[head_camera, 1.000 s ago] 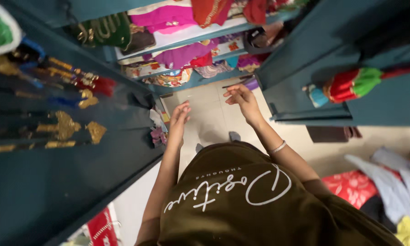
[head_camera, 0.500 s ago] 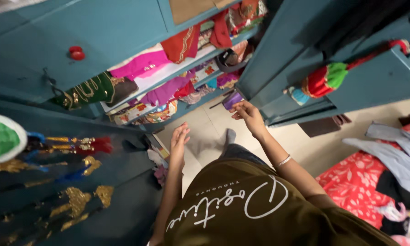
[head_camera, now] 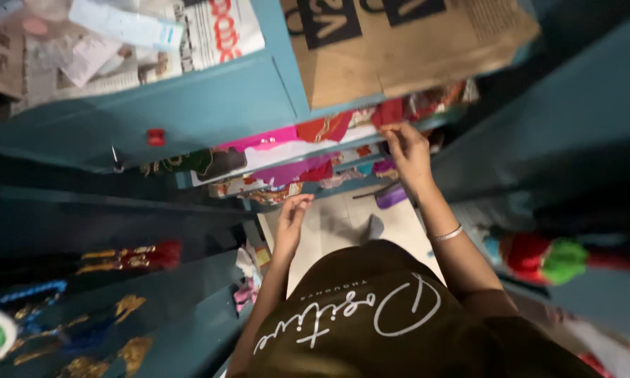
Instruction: The person unloads clothes, pouches, and paper bags from a wardrobe onto a bed, sorts through the items, and wraps clothes inside a fabric bundle.
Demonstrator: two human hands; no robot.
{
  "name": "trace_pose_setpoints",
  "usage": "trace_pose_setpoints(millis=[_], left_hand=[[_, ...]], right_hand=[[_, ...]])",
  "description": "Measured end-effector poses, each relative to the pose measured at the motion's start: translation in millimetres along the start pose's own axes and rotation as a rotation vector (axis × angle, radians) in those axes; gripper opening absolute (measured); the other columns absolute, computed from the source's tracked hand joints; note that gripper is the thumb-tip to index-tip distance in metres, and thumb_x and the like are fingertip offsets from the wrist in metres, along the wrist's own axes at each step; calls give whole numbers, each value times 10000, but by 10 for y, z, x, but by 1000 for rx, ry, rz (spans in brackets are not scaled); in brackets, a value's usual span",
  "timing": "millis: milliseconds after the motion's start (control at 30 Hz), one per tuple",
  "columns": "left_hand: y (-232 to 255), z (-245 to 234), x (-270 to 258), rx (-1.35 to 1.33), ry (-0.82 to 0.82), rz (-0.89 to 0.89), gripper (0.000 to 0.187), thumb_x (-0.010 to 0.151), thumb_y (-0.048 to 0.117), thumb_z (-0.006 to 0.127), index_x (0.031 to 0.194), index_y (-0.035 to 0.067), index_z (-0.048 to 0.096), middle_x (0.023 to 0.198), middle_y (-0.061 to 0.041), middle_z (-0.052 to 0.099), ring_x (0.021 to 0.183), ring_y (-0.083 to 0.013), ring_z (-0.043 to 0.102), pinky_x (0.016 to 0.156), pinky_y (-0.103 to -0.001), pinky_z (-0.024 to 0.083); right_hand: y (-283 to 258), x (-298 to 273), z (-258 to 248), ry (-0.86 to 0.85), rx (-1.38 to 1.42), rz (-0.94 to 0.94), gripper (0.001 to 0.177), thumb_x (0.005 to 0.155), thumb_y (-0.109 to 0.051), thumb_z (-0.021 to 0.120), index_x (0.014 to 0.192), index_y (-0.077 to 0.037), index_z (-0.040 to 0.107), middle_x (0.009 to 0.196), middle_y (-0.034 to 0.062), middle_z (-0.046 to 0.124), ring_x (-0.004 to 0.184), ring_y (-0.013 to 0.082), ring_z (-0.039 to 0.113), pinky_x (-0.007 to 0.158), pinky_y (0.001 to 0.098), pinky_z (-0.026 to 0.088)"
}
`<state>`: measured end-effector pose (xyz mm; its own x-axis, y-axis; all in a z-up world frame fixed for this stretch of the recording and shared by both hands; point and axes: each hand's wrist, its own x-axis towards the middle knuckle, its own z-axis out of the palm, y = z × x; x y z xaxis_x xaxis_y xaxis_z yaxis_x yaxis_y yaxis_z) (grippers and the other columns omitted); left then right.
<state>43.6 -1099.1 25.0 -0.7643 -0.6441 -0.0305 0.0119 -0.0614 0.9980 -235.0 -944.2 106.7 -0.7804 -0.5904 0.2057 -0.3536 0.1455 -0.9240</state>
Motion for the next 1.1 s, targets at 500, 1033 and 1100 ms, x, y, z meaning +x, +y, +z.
trace_pose_setpoints(millis=[500,1033,1100], left_hand=[[1099,1308,2717,997,155,614,378,1043,251,540,1358,46,585,1503,-171,540,1434,-382,459,1205,-504,356],[738,1269,3053,1144,103,485,588,999,389,553,1465,35,505,1606,-153,398,1536,-383,280,1237,-582,232],[736,1268,3022,1159,101,480,561,979,363,563,1431,32,532,1601,-176,398,1533,-384,275,1230,-588,226]], right_hand=[[306,1680,100,-200,-768,-501,614,1044,-366,598,1525,-4,482,1625,175,421,1524,320,336,1239,514,239],[312,3756,1200,-201,-699,-823,374,830,-103,675,1192,-6,674,1184,207,689,1085,377,670,914,429,551],[346,3960,1404,-138,-698,-1005,532,686,-101,692,1211,-10,684,1153,216,701,1019,376,682,847,425,565]])
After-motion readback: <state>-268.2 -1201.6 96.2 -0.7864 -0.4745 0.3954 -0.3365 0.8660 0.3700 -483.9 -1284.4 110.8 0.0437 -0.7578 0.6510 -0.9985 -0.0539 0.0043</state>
